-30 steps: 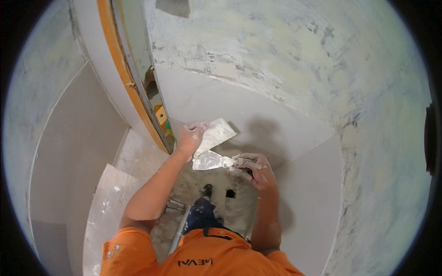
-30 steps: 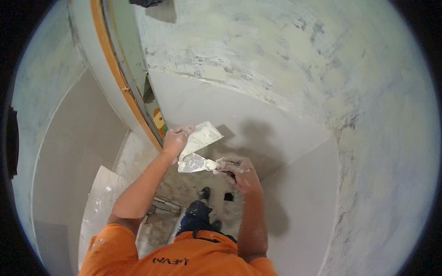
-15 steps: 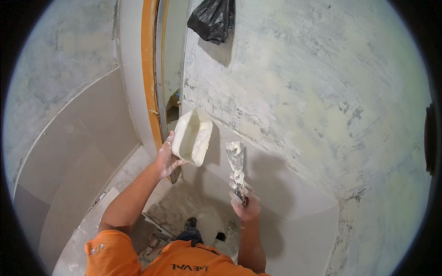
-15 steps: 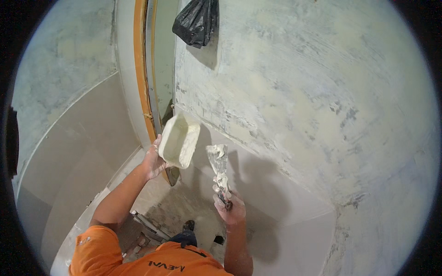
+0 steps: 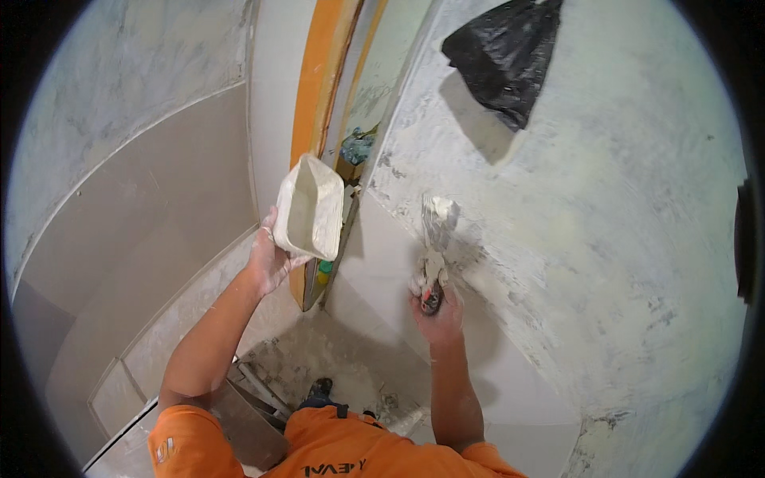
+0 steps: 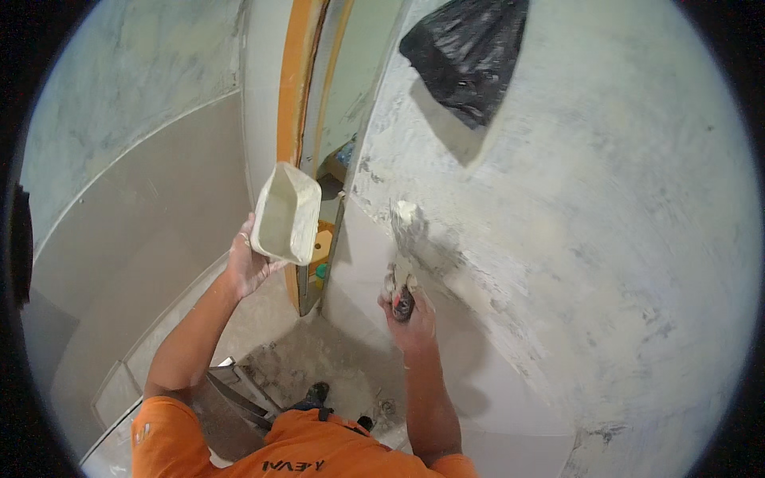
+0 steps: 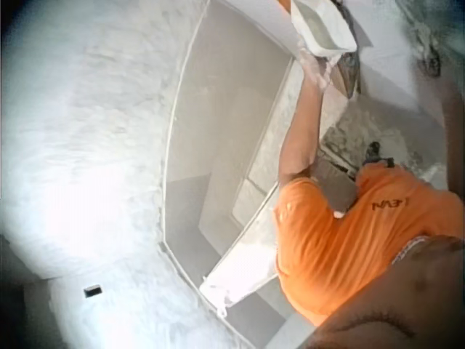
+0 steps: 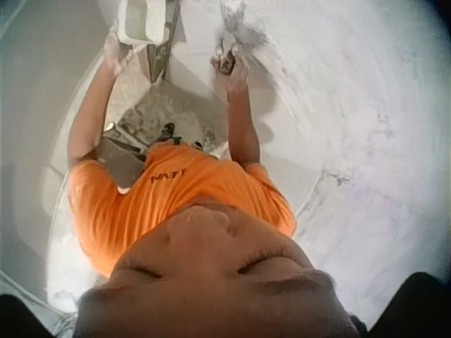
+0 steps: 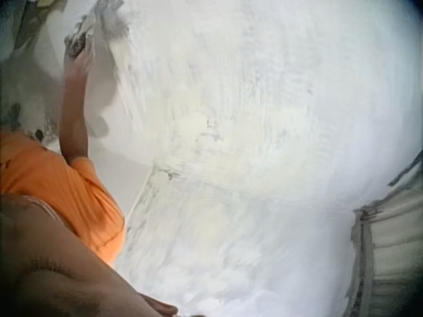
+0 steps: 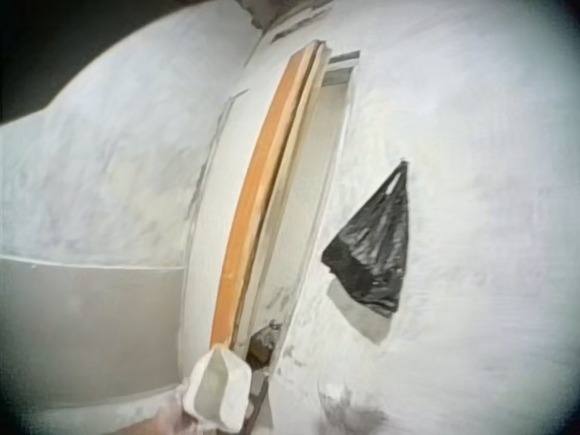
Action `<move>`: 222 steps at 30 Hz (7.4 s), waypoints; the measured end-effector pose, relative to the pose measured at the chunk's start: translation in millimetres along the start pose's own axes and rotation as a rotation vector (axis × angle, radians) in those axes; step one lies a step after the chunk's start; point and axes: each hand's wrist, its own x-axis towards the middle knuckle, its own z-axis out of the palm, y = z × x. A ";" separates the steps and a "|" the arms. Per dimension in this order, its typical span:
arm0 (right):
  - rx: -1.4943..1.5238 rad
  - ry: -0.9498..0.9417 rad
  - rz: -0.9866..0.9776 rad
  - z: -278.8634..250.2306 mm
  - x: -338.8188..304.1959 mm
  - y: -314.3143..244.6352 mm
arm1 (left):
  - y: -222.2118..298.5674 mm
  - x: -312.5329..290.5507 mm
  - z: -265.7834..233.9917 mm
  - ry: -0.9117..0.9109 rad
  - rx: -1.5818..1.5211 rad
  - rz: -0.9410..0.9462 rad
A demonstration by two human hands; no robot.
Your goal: The person applies compound to a wall corner using a putty knife and a plastic container, spreading the material along the joint before refilling the tool.
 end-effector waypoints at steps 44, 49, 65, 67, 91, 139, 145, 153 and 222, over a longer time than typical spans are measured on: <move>-0.400 0.070 0.036 0.8 141.0 16.5 | -46.0 142.9 -77.4 -0.175 -0.413 0.105; -0.417 0.161 0.103 -15.6 138.6 14.5 | -41.7 145.4 -61.5 -0.190 -0.416 0.150; -0.663 0.093 0.048 12.0 128.7 2.4 | -33.6 196.7 -34.6 -0.296 -0.367 -0.008; -0.563 0.052 0.088 3.0 136.0 5.8 | -30.3 195.4 -32.6 -0.279 -0.375 -0.002; -0.588 0.330 0.222 27.2 131.3 9.3 | -47.9 257.0 -67.1 -0.212 -0.476 -0.189; -0.495 0.960 -0.617 -2.0 239.1 188.8 | 82.7 383.2 -133.6 -0.823 0.111 -0.568; -0.630 1.211 -0.451 -9.4 178.0 210.6 | 51.5 394.4 -137.1 -0.914 0.002 -0.584; -0.577 1.018 -0.690 60.0 219.1 154.1 | 66.5 378.2 -124.5 -0.762 0.174 -0.549; -0.658 1.404 -0.477 98.8 172.5 195.1 | 93.5 358.9 -176.3 -0.606 -0.007 -0.609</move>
